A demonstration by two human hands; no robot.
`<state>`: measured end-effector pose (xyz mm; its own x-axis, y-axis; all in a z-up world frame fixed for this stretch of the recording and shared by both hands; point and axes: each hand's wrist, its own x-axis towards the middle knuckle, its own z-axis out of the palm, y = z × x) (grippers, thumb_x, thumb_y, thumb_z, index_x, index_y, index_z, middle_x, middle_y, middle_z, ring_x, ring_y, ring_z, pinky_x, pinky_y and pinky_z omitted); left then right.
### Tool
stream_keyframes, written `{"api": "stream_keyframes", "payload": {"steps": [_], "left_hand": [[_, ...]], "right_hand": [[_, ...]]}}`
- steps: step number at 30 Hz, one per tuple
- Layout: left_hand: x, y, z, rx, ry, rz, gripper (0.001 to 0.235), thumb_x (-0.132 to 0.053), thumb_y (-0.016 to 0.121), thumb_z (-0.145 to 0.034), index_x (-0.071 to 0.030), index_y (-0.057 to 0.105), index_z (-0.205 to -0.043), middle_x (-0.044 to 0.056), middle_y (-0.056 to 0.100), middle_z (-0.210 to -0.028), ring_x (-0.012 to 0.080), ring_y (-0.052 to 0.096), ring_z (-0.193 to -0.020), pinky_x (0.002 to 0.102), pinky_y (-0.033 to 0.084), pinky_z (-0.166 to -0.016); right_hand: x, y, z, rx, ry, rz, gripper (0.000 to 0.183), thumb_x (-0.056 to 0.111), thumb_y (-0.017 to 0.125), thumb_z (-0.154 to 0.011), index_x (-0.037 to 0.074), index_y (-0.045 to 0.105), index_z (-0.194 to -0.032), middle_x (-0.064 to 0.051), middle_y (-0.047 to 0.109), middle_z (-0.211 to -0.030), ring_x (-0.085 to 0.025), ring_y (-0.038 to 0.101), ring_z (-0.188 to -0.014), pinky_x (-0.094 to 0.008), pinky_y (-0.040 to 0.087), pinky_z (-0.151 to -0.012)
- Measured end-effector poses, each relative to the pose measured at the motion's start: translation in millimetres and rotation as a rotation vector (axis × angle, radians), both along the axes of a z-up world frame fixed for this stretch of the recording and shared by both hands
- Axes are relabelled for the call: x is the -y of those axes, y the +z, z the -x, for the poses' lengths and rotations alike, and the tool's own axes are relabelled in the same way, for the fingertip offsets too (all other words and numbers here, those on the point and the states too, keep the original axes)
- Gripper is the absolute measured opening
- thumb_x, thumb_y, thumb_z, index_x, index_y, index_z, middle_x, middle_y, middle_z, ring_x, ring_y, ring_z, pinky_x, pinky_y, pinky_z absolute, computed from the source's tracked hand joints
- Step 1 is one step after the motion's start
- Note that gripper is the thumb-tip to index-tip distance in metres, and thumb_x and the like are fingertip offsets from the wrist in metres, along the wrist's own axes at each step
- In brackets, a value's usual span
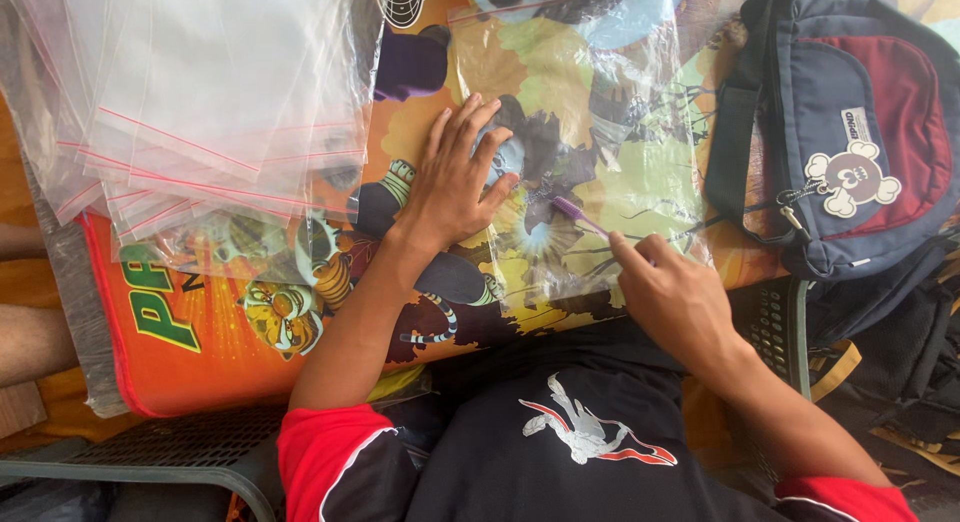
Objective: The person smooths a clear plastic bag over a colorful mat using a purple pen. They then pick up a small dark blue bag with a bear design, place it inside the plastic bag, and seal it.
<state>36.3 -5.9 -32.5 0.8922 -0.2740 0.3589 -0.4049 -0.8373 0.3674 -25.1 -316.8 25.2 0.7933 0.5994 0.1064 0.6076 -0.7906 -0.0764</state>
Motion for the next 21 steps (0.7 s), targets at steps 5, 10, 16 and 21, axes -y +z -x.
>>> {"api": "stream_keyframes", "payload": {"steps": [5, 10, 16, 21], "left_hand": [[-2, 4, -2, -0.020, -0.015, 0.062, 0.040, -0.043, 0.050, -0.102, -0.014, 0.056, -0.129, 0.014, 0.046, -0.147, 0.0355, 0.038, -0.145, 0.055, 0.025, -0.119], [-6, 15, 1, -0.091, -0.035, 0.143, 0.042, -0.043, 0.042, -0.106, -0.013, 0.057, -0.132, 0.014, 0.046, -0.149, 0.0350, 0.036, -0.147, 0.056, 0.023, -0.120], [-14, 24, 2, -0.191, -0.092, 0.228, 0.053, -0.044, 0.030, -0.108, -0.009, 0.059, -0.136, 0.017, 0.042, -0.155, 0.0377, 0.026, -0.151, 0.056, 0.017, -0.121], [-19, 28, 2, -0.222, -0.134, 0.223, 0.057, -0.048, 0.035, -0.106, -0.007, 0.057, -0.139, 0.018, 0.038, -0.159, 0.0390, 0.021, -0.152, 0.058, 0.014, -0.121]], "right_hand": [[-29, -7, 32, -0.280, 0.472, -0.236, 0.032, 0.015, 0.056, -0.085, 0.016, 0.064, -0.117, -0.006, 0.063, -0.085, -0.030, 0.070, -0.057, -0.043, 0.056, -0.042], [-30, 24, -37, -0.221, 0.384, -0.098, 0.044, 0.008, 0.055, -0.088, 0.014, 0.061, -0.131, -0.010, 0.065, -0.089, -0.026, 0.069, -0.059, -0.037, 0.058, -0.047], [-38, 12, -31, -0.246, 0.504, -0.158, 0.039, 0.010, 0.052, -0.090, 0.011, 0.060, -0.128, -0.007, 0.062, -0.087, -0.027, 0.069, -0.056, -0.040, 0.054, -0.040], [-31, 38, -65, -0.380, 0.473, -0.103, 0.033, 0.009, 0.052, -0.089, 0.015, 0.070, -0.117, -0.002, 0.065, -0.079, -0.015, 0.064, -0.047, -0.021, 0.050, -0.037]]}}
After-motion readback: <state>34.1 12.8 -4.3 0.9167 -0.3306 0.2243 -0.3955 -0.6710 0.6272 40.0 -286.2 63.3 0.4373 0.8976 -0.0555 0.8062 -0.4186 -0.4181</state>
